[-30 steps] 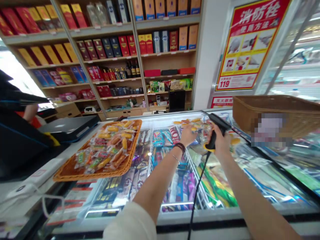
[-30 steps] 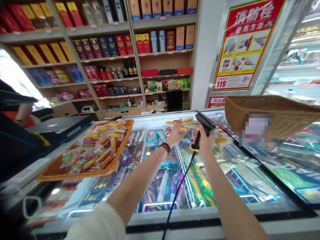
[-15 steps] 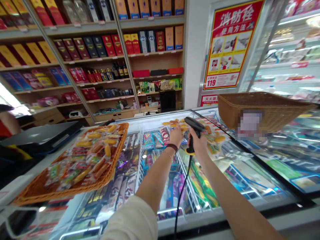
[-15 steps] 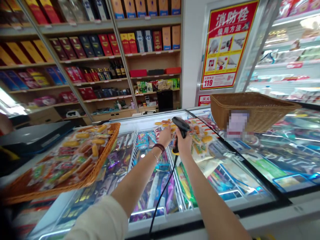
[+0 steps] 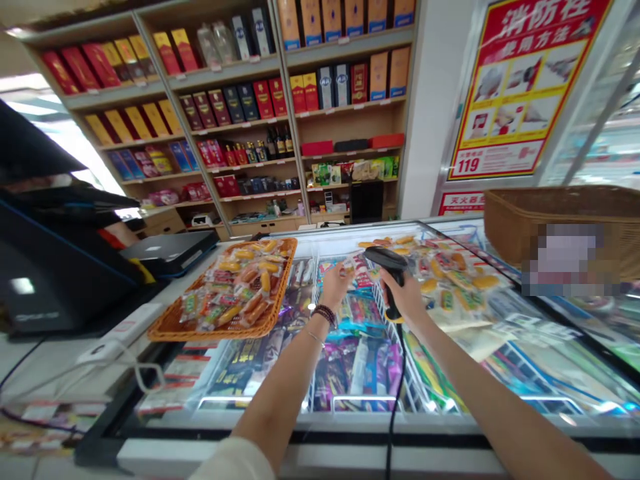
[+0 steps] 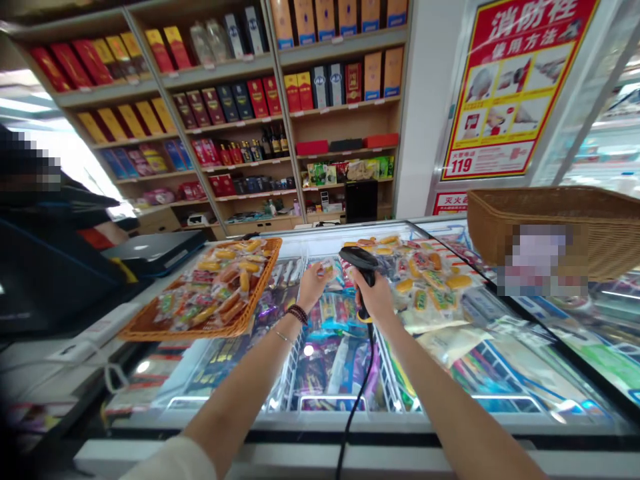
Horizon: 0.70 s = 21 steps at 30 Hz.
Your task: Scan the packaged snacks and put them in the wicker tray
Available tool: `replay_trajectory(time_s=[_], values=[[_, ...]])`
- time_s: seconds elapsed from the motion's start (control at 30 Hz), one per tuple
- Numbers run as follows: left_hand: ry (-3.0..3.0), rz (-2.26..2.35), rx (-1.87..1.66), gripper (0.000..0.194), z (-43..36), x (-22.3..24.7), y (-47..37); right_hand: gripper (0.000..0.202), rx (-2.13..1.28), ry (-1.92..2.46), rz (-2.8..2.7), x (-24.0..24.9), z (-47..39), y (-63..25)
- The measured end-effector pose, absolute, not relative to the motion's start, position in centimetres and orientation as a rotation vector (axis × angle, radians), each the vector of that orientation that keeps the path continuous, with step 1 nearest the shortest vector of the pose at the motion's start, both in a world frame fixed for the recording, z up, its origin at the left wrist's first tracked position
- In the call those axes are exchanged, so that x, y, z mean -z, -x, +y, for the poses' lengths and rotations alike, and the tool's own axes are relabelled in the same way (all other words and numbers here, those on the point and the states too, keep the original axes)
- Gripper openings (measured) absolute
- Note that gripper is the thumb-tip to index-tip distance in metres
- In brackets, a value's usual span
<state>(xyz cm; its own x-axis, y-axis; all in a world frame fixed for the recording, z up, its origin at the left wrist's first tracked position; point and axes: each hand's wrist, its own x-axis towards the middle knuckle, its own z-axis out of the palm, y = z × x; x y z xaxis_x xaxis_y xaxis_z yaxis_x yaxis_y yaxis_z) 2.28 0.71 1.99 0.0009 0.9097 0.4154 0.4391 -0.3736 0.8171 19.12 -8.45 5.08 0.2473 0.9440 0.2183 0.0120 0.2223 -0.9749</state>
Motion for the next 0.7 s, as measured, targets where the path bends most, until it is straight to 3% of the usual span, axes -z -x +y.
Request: replay_trajectory(time_s=[0.17, 0.33, 0.7], values=[[-1.430, 1.127, -1.481, 0.018, 0.7, -1.3, -1.5, 0.048, -0.976, 1.122, -1.271, -4.7, -9.0, -17.8], [-1.148, 0.987, -1.555, 0.029, 0.9, -1.2, -1.3, 0.049, -0.914, 1.171, -1.417, -4.3, -9.4, -17.5], [-1.126, 0.856, -1.577, 0.040, 1.6, -0.6, -1.1, 0.047, -0.799, 1.234, -1.431, -5.0, -10.1, -17.4]])
